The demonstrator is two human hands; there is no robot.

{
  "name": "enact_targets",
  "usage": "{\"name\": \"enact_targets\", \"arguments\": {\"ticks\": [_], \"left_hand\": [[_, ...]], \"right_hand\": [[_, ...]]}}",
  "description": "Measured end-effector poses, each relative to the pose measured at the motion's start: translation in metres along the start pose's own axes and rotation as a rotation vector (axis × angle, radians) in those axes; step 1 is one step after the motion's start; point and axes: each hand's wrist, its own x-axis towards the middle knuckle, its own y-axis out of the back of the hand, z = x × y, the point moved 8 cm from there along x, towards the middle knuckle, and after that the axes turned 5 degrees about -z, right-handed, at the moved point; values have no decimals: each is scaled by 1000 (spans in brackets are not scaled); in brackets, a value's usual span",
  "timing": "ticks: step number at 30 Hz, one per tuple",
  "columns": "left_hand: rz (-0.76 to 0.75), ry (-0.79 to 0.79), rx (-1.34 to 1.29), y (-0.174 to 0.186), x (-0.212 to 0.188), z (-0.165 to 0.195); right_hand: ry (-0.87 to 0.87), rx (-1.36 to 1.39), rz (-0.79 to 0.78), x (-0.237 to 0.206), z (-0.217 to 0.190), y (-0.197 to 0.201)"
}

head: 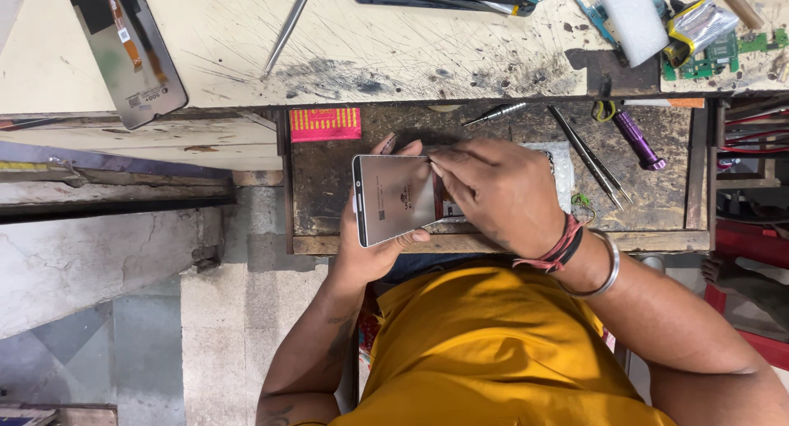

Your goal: The person holds a smartphone with its screen lifted from the frame and wraps a yellow rubber band around the assembly to secure the screen. They then press and swipe on the phone's touchscreen to test it while the rubber band holds the parts together.

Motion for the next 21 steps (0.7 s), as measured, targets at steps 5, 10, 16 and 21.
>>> {"name": "enact_targets", "arguments": {"ticks": [5, 10, 16, 21], "left_hand": [[-3, -64, 79, 1, -2, 7], [-32, -135, 263, -1, -1, 14], [-2, -56, 52, -2, 1, 11], [-6, -62, 65, -2, 3, 13]], "right_hand": [[103, -152, 60, -4, -12, 4], [200, -191, -5, -5, -11, 2], [199, -102, -151, -14, -8, 0], [149, 17, -299, -27, -19, 6]]}}
